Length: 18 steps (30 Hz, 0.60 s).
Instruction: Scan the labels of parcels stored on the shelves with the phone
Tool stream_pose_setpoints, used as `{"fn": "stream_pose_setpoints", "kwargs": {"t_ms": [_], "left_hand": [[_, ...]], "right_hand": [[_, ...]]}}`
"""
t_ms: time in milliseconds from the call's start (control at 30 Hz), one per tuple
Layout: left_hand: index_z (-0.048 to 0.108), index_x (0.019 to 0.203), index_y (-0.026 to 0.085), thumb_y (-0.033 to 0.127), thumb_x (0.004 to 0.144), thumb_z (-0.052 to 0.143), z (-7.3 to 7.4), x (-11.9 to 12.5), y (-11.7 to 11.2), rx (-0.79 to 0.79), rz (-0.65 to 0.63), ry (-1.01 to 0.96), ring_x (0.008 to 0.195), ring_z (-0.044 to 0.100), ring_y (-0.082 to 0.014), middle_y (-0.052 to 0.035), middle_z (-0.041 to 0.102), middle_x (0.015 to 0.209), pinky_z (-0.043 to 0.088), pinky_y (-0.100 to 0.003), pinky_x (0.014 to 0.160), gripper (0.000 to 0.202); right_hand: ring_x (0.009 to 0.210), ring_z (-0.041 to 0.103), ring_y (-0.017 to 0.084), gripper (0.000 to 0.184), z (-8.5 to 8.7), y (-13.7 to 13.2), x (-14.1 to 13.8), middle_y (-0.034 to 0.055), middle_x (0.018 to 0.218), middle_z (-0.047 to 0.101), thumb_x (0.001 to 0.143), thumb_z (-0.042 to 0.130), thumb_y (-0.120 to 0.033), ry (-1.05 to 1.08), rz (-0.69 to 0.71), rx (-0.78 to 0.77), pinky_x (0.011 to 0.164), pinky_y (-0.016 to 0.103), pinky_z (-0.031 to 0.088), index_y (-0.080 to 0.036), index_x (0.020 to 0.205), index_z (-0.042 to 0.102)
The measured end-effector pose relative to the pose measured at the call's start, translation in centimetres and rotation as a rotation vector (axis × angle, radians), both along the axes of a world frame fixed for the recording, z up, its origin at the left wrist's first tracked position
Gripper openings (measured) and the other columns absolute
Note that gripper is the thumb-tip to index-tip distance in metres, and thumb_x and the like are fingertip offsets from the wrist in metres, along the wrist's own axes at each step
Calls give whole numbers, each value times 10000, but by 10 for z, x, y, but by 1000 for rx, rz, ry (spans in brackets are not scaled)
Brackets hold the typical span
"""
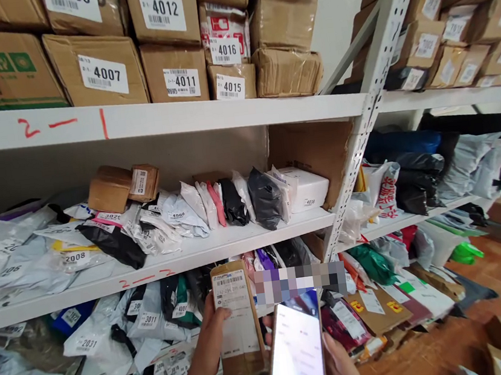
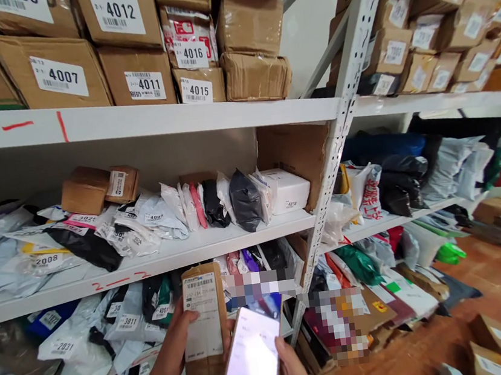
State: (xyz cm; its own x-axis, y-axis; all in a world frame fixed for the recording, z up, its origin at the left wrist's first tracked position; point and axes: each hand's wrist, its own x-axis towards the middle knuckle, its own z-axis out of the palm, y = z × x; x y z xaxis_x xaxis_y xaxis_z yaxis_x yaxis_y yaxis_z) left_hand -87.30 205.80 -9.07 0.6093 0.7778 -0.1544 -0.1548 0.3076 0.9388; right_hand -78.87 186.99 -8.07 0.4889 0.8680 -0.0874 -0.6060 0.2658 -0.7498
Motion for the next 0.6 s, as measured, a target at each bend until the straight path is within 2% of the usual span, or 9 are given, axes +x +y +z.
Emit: {"fn": "stream_pose_setpoints", "kwargs": {"t_ms": [67,133,167,200,233,300,433,500,600], "left_hand": [[469,1153,205,290,589,551,0,-1,-1,28,-60,5,1046,601,-282,-53,668,1090,460,-397,888,576],[466,1127,205,277,561,555,2,-1,-3,87,-122,28,1045,594,-279,-53,654,1118,457,-376,881,578],[463,1126,207,276,553,550,3,-1,-5,112,-149,44,1046,589,-279,-52,647,1130,459,-368,871,584],[456,1137,209,279,553,541,3,-1,-7,132,-177,60,1046,584,-280,-52,642,1139,461,-364,857,594],[448,1156,212,279,558,530,3,0,-10,152,-205,77,1044,581,-280,-53,635,1149,465,-362,841,607],[419,1207,220,262,585,502,0,2,-15,189,-264,112,1035,581,-272,-51,620,1175,467,-363,826,628],[373,1248,222,269,716,507,-11,8,-22,297,-288,93,1052,579,-247,-65,583,1227,462,-364,865,551],[387,1210,201,373,774,557,-15,13,-23,376,-257,82,1059,579,-250,-90,587,1208,460,-371,890,499],[417,1162,187,487,771,599,-17,19,-22,473,-207,157,1030,598,-266,-106,619,1137,459,-395,900,526]], "right_hand": [[807,699,322,512,0,6,11,152,917,743,720,653,-595,-48,-153,-59,726,465,549,-144,956,702],[710,682,226,403,0,19,22,86,881,740,713,754,-401,-172,-345,-109,655,352,530,-169,1023,644],[723,665,189,458,0,28,27,51,883,729,664,811,-312,-226,-399,-105,677,311,514,-181,1056,613],[776,653,175,595,0,38,31,15,883,714,605,853,-251,-274,-437,-83,750,302,502,-203,1123,565],[832,647,186,737,0,47,34,4,904,705,565,869,-238,-319,-453,-49,818,326,491,-219,1205,503],[890,648,224,828,0,63,37,36,1010,693,543,864,-279,-378,-437,14,837,375,501,-216,1251,441],[883,659,247,783,-4,75,40,61,1056,688,590,827,-292,-446,-426,36,787,384,528,-226,1247,406],[937,649,256,800,-7,74,41,72,1111,671,611,812,-278,-482,-449,25,828,389,516,-231,1282,378],[1002,632,279,849,-13,74,43,88,1169,649,615,807,-269,-521,-473,6,883,416,495,-222,1324,343]]}}
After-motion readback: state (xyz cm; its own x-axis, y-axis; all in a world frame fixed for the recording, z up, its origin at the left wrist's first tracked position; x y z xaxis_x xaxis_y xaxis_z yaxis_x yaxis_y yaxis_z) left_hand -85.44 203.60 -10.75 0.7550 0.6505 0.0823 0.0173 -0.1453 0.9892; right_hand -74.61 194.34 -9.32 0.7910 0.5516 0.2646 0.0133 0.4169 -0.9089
